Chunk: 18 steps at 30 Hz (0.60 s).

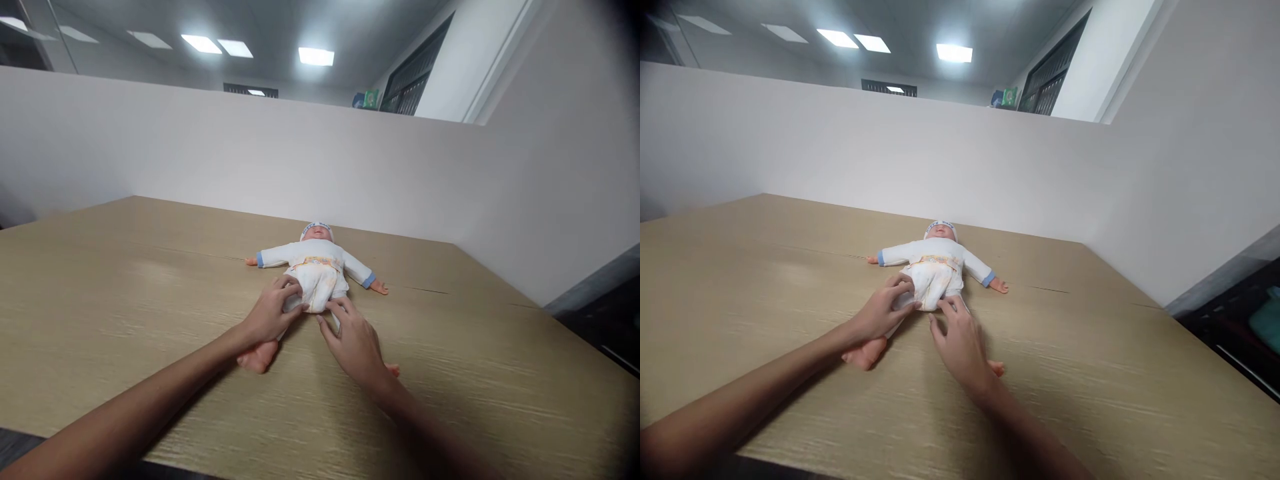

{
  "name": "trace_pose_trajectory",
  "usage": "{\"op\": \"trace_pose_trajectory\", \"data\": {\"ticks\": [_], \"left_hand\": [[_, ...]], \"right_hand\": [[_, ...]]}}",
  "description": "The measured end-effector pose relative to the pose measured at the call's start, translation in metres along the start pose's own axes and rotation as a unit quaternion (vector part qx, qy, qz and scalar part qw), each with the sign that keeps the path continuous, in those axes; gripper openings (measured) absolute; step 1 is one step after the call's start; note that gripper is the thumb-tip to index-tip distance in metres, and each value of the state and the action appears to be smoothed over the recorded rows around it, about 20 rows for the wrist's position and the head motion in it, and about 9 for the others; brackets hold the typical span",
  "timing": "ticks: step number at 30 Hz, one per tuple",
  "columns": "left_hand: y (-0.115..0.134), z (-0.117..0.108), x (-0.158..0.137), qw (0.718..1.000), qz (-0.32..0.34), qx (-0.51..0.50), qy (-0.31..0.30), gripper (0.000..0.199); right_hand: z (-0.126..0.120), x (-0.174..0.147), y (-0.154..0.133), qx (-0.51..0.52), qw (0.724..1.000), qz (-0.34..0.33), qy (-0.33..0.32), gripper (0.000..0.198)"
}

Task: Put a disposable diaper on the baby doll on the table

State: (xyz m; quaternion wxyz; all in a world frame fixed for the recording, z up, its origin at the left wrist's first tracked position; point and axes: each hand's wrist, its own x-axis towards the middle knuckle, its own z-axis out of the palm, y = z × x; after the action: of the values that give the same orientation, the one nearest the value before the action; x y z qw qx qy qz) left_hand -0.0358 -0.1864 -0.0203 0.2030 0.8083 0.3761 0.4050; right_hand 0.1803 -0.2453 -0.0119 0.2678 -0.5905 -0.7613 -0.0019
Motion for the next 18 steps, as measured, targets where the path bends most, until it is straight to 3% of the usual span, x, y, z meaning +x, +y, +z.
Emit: {"op": "trace_pose_trajectory", "data": {"ticks": [8, 13, 18], "left_hand": [[0.006, -0.005, 0.000, 0.999, -0.003, 0.005, -0.041, 0.014], [0.002, -0.003, 0.002, 0.997, -0.049, 0.026, -0.049, 0.020], [-0.013, 0.005, 0.003, 0.989, -0.107, -0.097, -0.002, 0.034]], "right_hand": [[-0.001, 0.002, 0.001, 0.063, 0.998, -0.011, 0.002, 0.023], [-0.001, 0.005, -0.001, 0.057, 0.998, 0.009, -0.024, 0.024], [0.001, 0.010, 0.005, 0.111, 0.992, 0.064, -0.011, 0.021]]}}
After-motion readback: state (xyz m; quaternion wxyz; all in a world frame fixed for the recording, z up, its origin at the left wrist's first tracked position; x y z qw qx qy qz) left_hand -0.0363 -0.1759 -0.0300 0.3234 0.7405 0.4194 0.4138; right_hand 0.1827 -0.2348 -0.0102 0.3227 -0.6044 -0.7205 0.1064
